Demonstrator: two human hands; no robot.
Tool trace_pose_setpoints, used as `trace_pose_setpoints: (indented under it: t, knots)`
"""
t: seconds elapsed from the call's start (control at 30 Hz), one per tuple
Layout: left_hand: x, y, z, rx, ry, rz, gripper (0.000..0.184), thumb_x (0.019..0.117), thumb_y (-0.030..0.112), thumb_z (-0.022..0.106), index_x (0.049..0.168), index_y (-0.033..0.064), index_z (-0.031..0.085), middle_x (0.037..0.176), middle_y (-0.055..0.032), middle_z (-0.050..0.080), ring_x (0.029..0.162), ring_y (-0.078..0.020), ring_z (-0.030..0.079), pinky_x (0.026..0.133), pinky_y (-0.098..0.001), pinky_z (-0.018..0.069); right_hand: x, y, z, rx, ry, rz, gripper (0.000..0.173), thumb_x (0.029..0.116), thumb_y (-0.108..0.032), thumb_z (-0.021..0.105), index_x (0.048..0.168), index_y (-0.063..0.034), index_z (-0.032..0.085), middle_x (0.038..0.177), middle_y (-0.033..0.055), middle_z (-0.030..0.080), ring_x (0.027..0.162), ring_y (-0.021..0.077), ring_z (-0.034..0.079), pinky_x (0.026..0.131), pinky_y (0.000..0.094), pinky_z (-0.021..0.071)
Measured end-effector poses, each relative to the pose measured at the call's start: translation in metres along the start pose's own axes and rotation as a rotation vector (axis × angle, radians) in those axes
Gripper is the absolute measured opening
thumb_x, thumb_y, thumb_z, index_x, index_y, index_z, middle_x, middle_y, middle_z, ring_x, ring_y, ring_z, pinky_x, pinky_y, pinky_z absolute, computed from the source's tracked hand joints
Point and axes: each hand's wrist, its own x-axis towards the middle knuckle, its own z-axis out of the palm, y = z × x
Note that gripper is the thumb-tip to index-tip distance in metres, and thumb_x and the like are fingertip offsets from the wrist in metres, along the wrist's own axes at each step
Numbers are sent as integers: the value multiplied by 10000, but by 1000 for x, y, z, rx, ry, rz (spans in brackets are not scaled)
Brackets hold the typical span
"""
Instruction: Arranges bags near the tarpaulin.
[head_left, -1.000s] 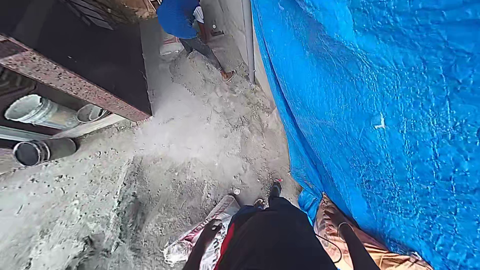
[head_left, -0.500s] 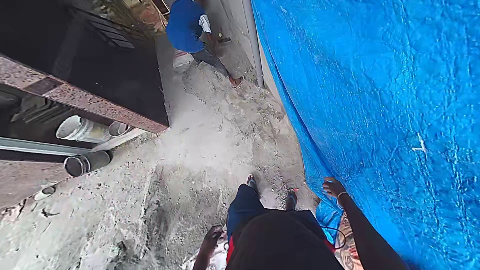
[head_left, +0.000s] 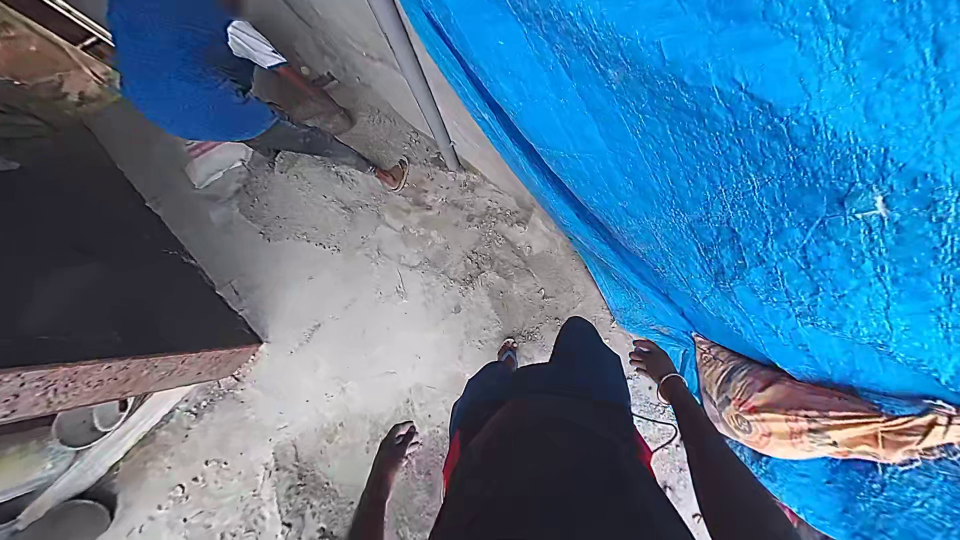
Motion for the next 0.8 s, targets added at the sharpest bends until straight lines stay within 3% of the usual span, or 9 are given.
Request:
trace_pose_setpoints:
  t: [0.1,0.2,0.3,0.4,0.47,0.6,0.73,0.8]
  knots:
    - [35,54,-60,96,37,127,388,1079,210,516,1407,4,518,1283,-259,644,1123,-373,666,911,-542,532,-27,54,30,-19,4,79,393,1093,-132,496,1472,-27,479,1322,261,627,1138,367,668,949,516,542]
    - [75,119,-87,205,1,251,385,1072,196,527,1406,5,521,1292,-261,635,1114,-362,666,901,-520,536,-56,109,56,21,16,185,400,1095,-140,498,1478,-27,474,1332,268,624,1149,379,665,959,515,538]
    - [118,174,-87,217,-31,374,382,1067,177,529,1413,15,518,1278,-245,643,1080,-324,675,884,-482,539,-75,160,68,-62,-9,296,407,1082,-162,541,1467,-38,496,1360,266,609,1150,386,665,948,518,547]
    - [154,202,-65,87,-58,467,364,1065,144,511,1405,15,513,1249,-210,660,1048,-250,678,854,-410,540,-86,176,55,-126,0,397,424,1085,-191,539,1487,-71,478,1407,253,578,1195,384,641,978,530,532]
    - [164,180,-52,26,-96,429,355,1076,153,481,1402,15,506,1234,-197,666,1038,-231,685,828,-387,549,-99,170,39,-130,64,422,437,1090,-186,527,1502,-60,455,1417,263,569,1223,402,626,998,544,516]
    - [156,92,-52,194,-246,198,387,1073,184,523,1417,7,515,1307,-253,629,1134,-353,662,918,-508,538,-104,99,26,-12,271,315,404,1096,-159,506,1484,-49,472,1345,255,619,1157,374,660,952,517,534]
    - [119,-9,-71,247,-293,-60,422,1067,267,549,1415,28,528,1303,-254,642,1141,-380,670,947,-540,537,-106,34,34,-29,263,98,404,1087,-125,504,1482,-46,473,1306,242,643,1124,354,673,935,507,546]
    - [101,-30,-83,283,-305,-151,432,1068,285,545,1409,20,525,1292,-264,641,1122,-391,674,951,-537,540,-107,4,54,-9,242,-55,401,1080,-104,506,1468,-5,479,1277,267,649,1092,361,679,908,505,551]
